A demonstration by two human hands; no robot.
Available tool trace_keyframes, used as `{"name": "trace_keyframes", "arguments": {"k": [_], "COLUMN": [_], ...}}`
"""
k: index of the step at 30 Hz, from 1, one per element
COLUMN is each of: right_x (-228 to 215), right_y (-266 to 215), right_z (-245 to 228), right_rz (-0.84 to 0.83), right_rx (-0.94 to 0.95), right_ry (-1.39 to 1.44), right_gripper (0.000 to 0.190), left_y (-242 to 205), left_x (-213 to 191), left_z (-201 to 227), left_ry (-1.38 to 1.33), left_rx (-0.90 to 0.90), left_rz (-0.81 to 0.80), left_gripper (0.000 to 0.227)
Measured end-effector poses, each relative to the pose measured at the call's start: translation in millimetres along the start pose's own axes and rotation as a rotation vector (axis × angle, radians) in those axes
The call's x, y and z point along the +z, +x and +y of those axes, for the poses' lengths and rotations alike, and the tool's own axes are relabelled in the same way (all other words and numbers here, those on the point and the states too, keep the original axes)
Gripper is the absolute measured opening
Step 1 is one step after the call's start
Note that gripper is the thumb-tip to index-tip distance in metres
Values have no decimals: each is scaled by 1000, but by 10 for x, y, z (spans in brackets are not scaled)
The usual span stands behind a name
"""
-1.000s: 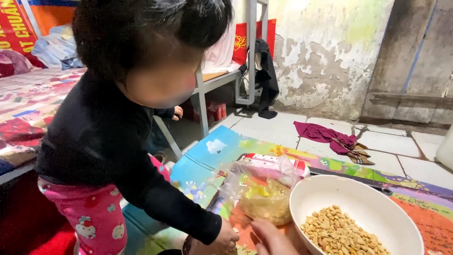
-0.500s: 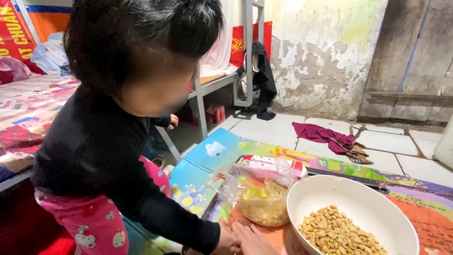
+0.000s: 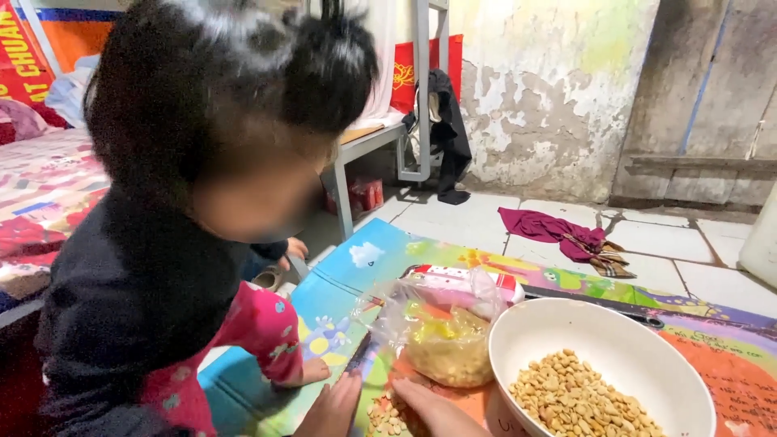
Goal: A person is sitting on the floor peeling peanuts and placing them into a bowl, joined by a young child.
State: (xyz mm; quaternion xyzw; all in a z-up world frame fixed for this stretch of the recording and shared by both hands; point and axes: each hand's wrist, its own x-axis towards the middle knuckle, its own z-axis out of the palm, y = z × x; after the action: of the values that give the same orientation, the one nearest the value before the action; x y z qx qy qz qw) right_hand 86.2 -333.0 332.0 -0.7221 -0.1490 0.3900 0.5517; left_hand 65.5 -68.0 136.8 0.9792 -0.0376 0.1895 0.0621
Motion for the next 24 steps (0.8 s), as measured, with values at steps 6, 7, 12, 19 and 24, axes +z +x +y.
{"name": "trace_keyframes", "arguments": {"k": [6,7,12,19,24], "right_x": [-271,-242,-104,120,161], "right_y": [-77,-92,-66,-362,-429], "right_z": [125,89,-137,-443,-500], "right_rz": [-199,-220,-224,-68,-39], "right_rx": [-665,-769,-913,52,23], "right_ry": [-739,-744,-770,21,179], "right_gripper": [57,49,31,12,25], "left_y": [45,51,65,-37,-8], "left_x": [-963,-921,-398,419,583], "left_z": [852,826,581,185,-71], "left_ry": [-15,-35,197,-104,-187], "left_rx": [205,183,89,39,65], "left_rz": [134,127,236,244,42], "left_gripper": [44,48,59,48,55]}}
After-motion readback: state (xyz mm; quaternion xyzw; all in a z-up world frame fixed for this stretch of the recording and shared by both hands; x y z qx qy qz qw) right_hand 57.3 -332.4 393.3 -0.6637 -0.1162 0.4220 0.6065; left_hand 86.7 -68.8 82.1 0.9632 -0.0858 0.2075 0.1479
